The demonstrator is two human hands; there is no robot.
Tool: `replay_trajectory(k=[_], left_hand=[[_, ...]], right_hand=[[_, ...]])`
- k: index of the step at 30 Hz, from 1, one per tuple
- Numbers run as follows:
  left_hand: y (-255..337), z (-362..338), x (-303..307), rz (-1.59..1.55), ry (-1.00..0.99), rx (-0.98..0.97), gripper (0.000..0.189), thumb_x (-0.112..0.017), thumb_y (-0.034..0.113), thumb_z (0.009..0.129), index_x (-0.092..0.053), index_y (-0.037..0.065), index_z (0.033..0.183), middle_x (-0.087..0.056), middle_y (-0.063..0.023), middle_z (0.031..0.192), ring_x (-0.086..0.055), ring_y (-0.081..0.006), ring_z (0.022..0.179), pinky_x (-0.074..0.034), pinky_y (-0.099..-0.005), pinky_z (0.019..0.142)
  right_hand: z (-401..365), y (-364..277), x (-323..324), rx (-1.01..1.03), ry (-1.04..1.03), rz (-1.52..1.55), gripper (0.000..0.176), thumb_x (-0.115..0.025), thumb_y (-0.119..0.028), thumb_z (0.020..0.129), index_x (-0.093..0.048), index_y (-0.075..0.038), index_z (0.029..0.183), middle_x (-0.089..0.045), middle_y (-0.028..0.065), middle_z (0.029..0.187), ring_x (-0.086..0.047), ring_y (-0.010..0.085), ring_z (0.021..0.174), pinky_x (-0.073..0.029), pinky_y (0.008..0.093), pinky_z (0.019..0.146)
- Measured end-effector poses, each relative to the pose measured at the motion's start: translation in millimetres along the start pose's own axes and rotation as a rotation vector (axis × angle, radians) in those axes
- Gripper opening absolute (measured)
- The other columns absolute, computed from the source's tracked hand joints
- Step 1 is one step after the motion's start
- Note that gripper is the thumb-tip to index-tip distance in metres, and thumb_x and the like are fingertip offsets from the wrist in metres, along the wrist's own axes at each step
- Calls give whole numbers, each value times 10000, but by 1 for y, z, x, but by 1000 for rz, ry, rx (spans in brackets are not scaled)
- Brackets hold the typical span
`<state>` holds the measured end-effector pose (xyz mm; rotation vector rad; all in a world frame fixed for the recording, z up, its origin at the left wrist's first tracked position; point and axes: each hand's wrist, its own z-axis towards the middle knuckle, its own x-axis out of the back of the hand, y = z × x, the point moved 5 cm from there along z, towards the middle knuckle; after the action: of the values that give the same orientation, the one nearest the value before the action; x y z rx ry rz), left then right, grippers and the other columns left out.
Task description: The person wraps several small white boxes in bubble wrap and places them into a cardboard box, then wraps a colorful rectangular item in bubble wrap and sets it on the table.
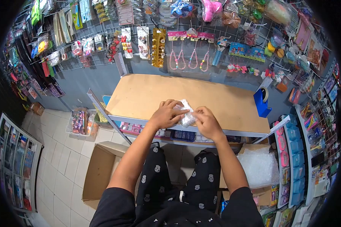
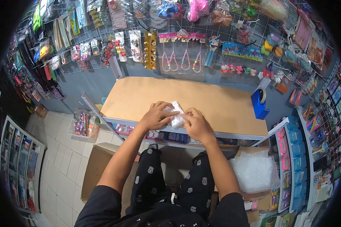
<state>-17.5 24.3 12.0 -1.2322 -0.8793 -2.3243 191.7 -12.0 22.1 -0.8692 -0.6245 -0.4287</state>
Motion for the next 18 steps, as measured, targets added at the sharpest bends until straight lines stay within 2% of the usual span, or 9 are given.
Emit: replay_trajectory(k=[1, 4, 7, 8, 9, 10, 13, 16, 18], left_hand=[[0, 0, -1, -12, -1, 7, 370, -620, 396, 1010, -756, 296, 1339, -624, -89, 1369, -487, -318, 1332, -333, -466, 1145], [-2, 0, -1, -32, -4, 13, 430, -642, 449, 979, -738, 288, 1365, -624, -96, 1383, -489, -316, 1338, -327, -467, 1146], [-2, -1, 5, -28, -1, -15, 599, -691, 536, 915, -678, 242, 1436, -623, -108, 1417, -495, -315, 1348, -326, -465, 1143], [0, -2, 7, -39, 21, -28, 669, -707, 555, 893, -646, 219, 1469, -624, -113, 1418, -499, -321, 1345, -325, -468, 1141], [2, -3, 8, -54, 43, -40, 741, -724, 573, 871, -615, 197, 1501, -625, -118, 1418, -504, -326, 1342, -325, -470, 1140], [-2, -3, 6, -69, 49, -44, 896, -750, 592, 838, -509, 137, 1571, -627, -127, 1423, -514, -338, 1338, -326, -479, 1137], [-14, -4, 7, -260, 37, 32, 945, -774, 594, 817, -480, 129, 1585, -599, -142, 1469, -502, -345, 1364, -320, -486, 1149], [-17, -4, 8, -206, 120, 24, 999, -811, 615, 777, -475, 135, 1586, -563, -163, 1514, -478, -339, 1413, -308, -502, 1181], [-13, -3, 7, -192, 78, 19, 1032, -845, 608, 749, -472, 131, 1584, -542, -172, 1536, -459, -344, 1447, -303, -503, 1205]], right_hand=[[0, 7, 3, -64, 18, 85, 374, -655, -27, 885, -742, -65, 1247, -651, 133, 1197, -653, 324, 1108, -538, 410, 974], [5, 17, 9, -80, 41, 323, 475, -735, -78, 875, -689, -78, 1348, -619, 151, 1321, -639, 331, 1206, -528, 412, 1034], [1, 4, 1, 121, -27, 111, 632, -829, -158, 830, -647, -128, 1434, -577, 168, 1414, -602, 338, 1298, -511, 415, 1084], [2, 3, -2, 131, -57, 121, 676, -895, -212, 770, -685, -178, 1412, -565, 155, 1476, -573, 338, 1346, -493, 410, 1113], [1, 5, -6, 140, -77, 76, 648, -897, -217, 771, -705, -187, 1388, -565, 146, 1486, -569, 333, 1350, -490, 410, 1118], [0, 7, -10, 147, -98, 30, 619, -899, -222, 771, -724, -196, 1364, -565, 138, 1495, -565, 329, 1354, -486, 410, 1123], [-4, 10, -12, 130, -107, -3, 491, -890, -226, 790, -782, -188, 1267, -614, 100, 1471, -583, 308, 1336, -480, 414, 1130], [-6, 14, -13, 109, -100, 63, 452, -870, -194, 813, -782, -173, 1255, -651, 101, 1425, -623, 309, 1285, -507, 410, 1100], [-5, 14, -12, 100, -72, 97, 422, -855, -153, 826, -783, -154, 1242, -670, 110, 1397, -656, 312, 1240, -530, 399, 1073]])
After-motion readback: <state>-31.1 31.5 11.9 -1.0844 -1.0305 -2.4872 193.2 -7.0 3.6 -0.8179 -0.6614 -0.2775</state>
